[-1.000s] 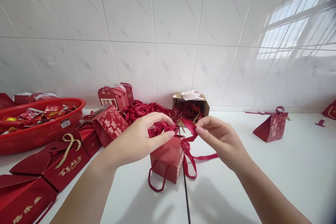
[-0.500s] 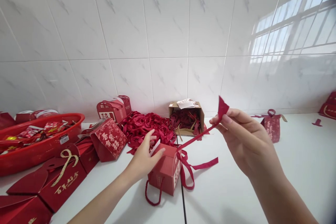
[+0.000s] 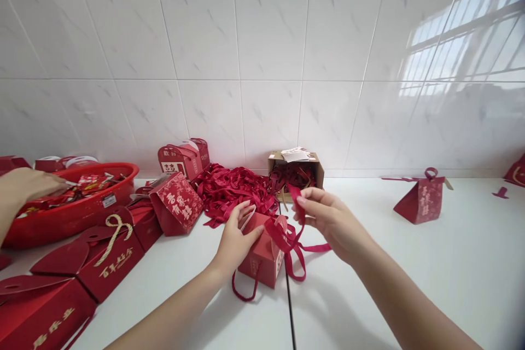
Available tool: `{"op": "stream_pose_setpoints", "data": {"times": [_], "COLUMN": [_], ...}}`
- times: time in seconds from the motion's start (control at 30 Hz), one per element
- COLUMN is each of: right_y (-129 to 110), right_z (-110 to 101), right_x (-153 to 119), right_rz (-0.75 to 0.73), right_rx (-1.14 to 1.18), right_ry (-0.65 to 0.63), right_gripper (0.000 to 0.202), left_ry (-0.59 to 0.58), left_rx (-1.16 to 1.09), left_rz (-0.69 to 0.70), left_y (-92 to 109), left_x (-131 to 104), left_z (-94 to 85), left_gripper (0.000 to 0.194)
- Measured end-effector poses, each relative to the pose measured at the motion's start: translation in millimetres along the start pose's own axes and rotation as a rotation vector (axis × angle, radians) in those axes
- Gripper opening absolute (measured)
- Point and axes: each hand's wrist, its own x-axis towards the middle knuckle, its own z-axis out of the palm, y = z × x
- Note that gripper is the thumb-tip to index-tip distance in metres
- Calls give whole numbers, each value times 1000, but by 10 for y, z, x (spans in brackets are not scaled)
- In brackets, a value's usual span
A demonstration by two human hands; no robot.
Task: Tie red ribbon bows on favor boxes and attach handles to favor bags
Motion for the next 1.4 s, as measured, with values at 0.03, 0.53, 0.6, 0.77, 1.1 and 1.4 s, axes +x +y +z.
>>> {"op": "stream_pose_setpoints", "data": {"times": [0.03,0.53,0.6,0.77,1.1,1.4], "right_y": [85,418,393,409,432,424], "right_z": [31,67,64,111,128,150], "right_x": [49,165,143,43,-16,-28], "right_rz": [44,110,110,122,187,180], "right_rx": [14,61,15,-114,-273,-428], "right_ry": [-9,73,59,-2,-28,-4], "right_gripper": [27,24,22,19,25,20], "left_ry": [-15,-91,-130,-210,-187,-249], "left_rx": [-17,-265,-325,-472,-454,-424], "left_rz": [-21,-366,-413,-462,-501,-424], "left_y": [20,184,225,233,172,136], "left_x": [-5,-223,-332,-495,-486,-526], "left_z": [0,137,196,270,243,254], "left_gripper": [53,66,71,75,80,74]}}
